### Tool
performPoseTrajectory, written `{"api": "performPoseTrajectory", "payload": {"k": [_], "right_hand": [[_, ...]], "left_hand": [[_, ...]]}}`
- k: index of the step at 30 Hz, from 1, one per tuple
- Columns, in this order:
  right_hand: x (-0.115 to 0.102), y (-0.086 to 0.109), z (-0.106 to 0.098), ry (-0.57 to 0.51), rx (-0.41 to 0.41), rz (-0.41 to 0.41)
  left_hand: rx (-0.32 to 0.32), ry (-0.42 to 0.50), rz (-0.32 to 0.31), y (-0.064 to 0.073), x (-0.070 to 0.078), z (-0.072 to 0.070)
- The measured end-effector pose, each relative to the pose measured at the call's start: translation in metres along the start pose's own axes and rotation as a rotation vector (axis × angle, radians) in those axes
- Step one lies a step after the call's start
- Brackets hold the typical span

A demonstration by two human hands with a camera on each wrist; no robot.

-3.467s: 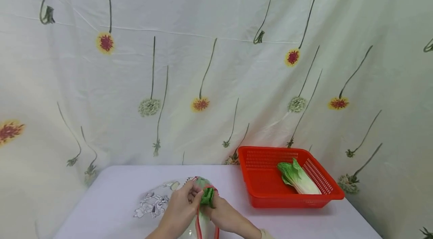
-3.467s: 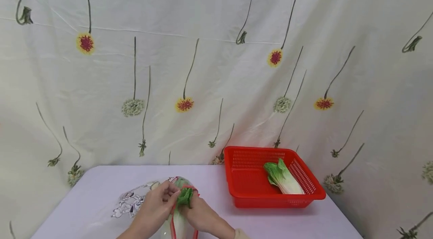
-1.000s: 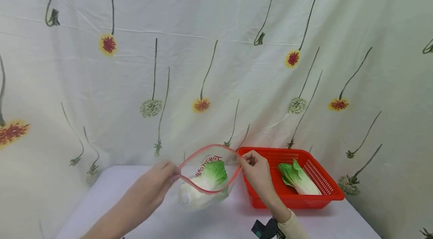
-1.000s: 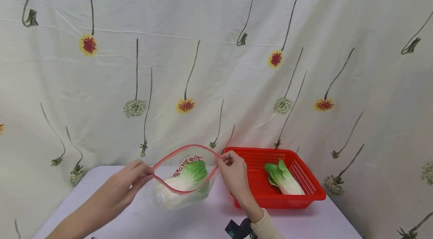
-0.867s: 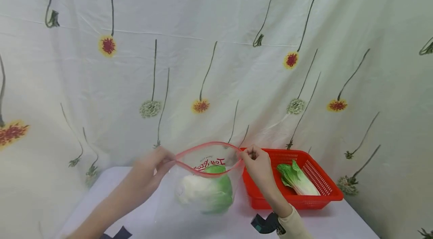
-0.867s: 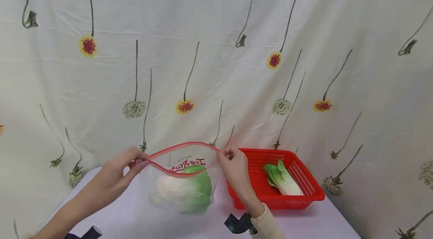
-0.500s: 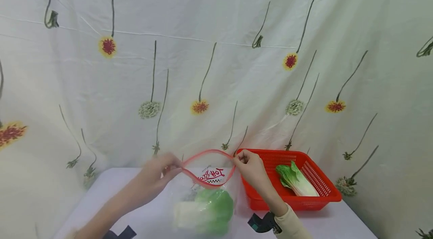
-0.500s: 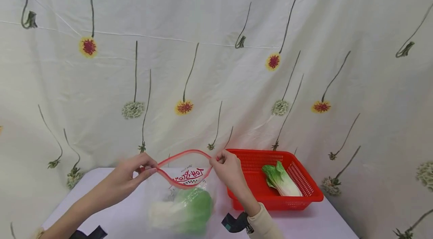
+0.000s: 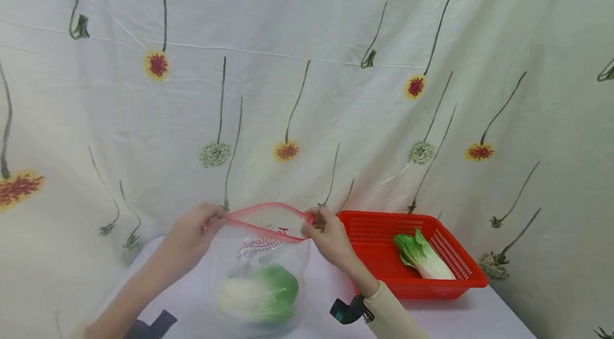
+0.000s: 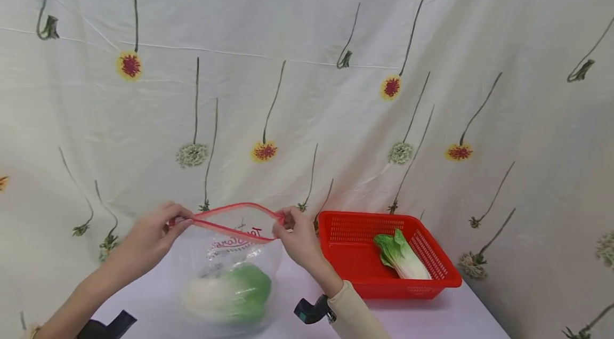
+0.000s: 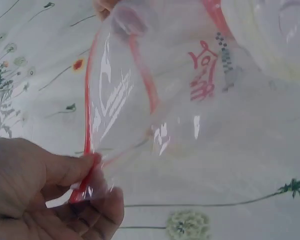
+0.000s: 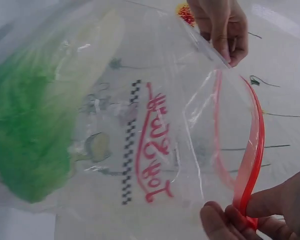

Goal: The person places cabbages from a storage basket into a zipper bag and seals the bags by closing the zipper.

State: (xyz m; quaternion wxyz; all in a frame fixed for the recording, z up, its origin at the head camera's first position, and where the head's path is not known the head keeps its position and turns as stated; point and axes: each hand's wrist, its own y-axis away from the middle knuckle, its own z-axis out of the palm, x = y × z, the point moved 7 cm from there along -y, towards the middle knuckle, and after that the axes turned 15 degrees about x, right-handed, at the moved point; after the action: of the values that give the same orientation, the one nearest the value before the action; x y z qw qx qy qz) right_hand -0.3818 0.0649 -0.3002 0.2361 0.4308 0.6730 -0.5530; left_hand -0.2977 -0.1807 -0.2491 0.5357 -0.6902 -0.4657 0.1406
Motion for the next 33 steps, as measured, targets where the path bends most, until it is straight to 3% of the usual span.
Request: {"api": "performPoseTrajectory", "payload": {"k": [4, 7, 10, 14, 17, 22, 26, 29, 33], "right_hand": [[-0.007, -0.002, 0.024, -0.111, 0.007, -0.052], [-0.013, 0.004, 0.035, -0.160, -0.006, -0.072], [-0.010, 0.012, 0.040, -0.175, -0.019, -0.064], [0.006, 0.023, 0.040, -0.171, -0.035, -0.028], [0.016, 0.030, 0.037, -0.172, -0.049, -0.010], [0.036, 0.039, 0.023, -0.133, -0.047, 0.003], [0.062, 0.041, 0.002, -0.009, -0.035, 0.019], [0.074, 0.037, -0.029, 0.110, 0.028, 0.015], [0.089, 0.019, -0.085, 0.352, 0.138, 0.033]], "left_hand": [[0.159, -0.122, 0.041, -0.003, 0.004, -0.023], [0.200, -0.178, 0.068, 0.005, 0.022, -0.029], [0.091, -0.176, -0.018, 0.021, 0.038, -0.021], [-0.241, -0.118, -0.285, 0.054, 0.042, 0.008], [-0.368, -0.097, -0.358, 0.070, 0.044, 0.030], [-0.309, 0.070, -0.357, 0.077, 0.047, 0.065], [-0.333, 0.293, -0.488, 0.085, 0.044, 0.086], [-0.386, 0.396, -0.556, 0.091, 0.044, 0.096], [-0.448, 0.432, -0.590, 0.097, 0.046, 0.107]]}}
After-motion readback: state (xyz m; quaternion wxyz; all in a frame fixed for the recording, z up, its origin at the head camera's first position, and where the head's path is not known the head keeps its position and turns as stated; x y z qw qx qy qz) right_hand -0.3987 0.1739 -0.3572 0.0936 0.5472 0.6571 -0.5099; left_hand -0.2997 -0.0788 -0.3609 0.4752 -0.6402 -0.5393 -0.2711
